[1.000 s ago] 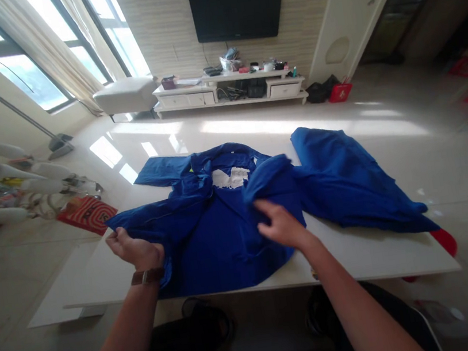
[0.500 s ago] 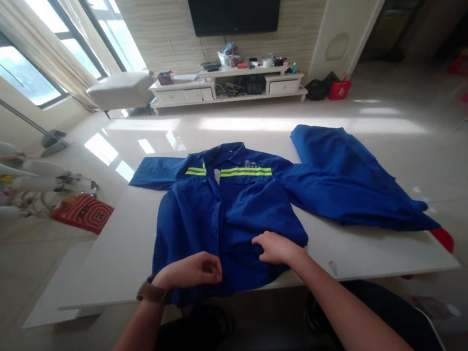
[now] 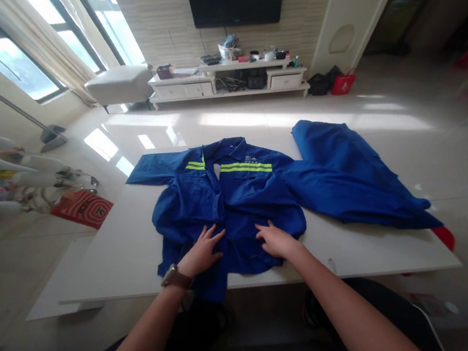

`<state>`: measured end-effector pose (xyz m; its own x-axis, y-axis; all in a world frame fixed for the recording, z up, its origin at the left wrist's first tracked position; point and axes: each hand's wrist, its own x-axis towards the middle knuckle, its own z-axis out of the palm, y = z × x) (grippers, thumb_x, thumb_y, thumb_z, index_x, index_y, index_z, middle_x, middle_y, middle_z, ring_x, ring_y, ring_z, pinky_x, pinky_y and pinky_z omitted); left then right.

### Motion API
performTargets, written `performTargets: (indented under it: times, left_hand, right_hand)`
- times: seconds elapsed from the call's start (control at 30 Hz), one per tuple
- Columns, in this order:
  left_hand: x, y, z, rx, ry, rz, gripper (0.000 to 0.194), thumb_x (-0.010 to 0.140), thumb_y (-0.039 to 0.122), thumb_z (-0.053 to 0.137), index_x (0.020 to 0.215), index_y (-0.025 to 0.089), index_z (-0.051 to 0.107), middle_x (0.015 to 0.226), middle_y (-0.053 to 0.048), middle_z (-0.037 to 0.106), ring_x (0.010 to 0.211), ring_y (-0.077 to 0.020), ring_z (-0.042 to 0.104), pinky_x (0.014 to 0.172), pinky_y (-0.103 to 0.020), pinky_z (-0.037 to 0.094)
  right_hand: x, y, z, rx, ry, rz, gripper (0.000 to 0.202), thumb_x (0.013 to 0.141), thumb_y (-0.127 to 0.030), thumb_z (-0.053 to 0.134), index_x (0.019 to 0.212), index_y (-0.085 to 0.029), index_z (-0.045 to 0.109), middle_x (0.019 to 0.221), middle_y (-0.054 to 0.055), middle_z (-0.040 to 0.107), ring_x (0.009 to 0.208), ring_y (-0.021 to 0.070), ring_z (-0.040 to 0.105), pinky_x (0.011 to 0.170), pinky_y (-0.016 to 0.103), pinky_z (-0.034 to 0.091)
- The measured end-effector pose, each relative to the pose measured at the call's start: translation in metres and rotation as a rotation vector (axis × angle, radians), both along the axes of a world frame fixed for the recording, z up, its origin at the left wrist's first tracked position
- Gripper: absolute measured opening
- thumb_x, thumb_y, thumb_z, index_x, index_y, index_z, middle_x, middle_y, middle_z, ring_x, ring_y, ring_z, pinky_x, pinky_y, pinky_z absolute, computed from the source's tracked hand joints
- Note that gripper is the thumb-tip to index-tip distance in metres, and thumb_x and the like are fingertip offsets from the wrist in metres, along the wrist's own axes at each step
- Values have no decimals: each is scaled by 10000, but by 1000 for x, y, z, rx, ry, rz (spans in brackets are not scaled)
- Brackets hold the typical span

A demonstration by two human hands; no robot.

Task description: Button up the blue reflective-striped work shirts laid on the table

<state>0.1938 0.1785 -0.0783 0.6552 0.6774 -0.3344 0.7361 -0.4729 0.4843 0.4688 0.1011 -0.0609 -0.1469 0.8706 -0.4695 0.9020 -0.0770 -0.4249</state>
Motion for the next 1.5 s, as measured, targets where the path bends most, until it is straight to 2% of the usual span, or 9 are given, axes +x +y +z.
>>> performTargets:
  times: [0.13,0.27,0.37,0.6,0.73,0.87,0.97,1.13,1.5]
  left_hand:
    - [16,-1,17,37,-23,51,610,904,258,619,1496,267,471,1689,-154,241,1588,-394,137,1214,-696,237]
    - [17,-25,37,102,0,-69,776,636,457,884,1299,245,542,1519,-165,422,1427,-406,371,1110,-664,389]
    - [16,-50,38,103,134,-204,937,542,338,934,1362,228,495,1496,-190,428,1397,-420,377,1078,-635,420]
    - [21,-61,33,182,199,-270,400,813,48,585,1178,195,660,1406,-167,544,1282,-348,498,978,-490,489]
    - [15,-32,53,-50,-223,-117,163,941,219,587,1041,210,716,1076,-89,701,1024,-254,634,892,-367,507]
    - [7,-13,73,-93,-719,287,231,892,420,709,959,201,743,875,-23,728,808,-192,632,747,-283,490]
    - [4,-8,75,-95,-911,528,294,824,441,776,726,178,690,671,13,637,639,-137,540,611,-245,428]
    - [7,-1,58,-314,-1144,763,344,827,498,778,757,173,689,683,16,633,619,-119,537,600,-232,456]
    - [25,-31,59,58,-828,57,248,1003,300,587,1094,245,811,979,-66,763,896,-171,704,830,-279,544]
  right_hand:
    - [12,17,1,159,-103,-122,394,954,-149,483,1291,-194,682,1649,80,380,1542,349,289,1179,531,378]
    - [9,17,21,320,-88,-187,256,963,-273,521,1059,-222,753,1394,100,637,1360,329,494,1077,490,430]
    - [7,16,35,402,191,-338,235,946,-334,517,996,-234,724,1103,70,740,1074,253,651,958,372,478]
    - [17,11,69,301,1060,-897,480,605,-333,743,1017,-260,507,758,-73,617,585,124,555,543,223,448]
    - [35,14,85,474,1219,-1060,587,524,-297,844,1023,-237,540,782,-62,643,637,124,599,610,242,516]
    - [58,22,91,1064,1189,-1256,534,569,-245,843,1029,-235,571,837,-57,660,776,122,639,777,256,559]
    - [58,21,91,1152,1169,-1139,548,625,-244,851,1092,-249,566,902,-54,680,844,125,661,863,277,565]
    - [21,17,72,584,1137,-806,518,662,-429,889,1051,-239,605,895,-26,713,783,154,678,785,307,592]
    - [-28,12,41,560,822,-622,306,763,-478,789,825,-196,684,747,-12,640,674,132,555,636,246,453]
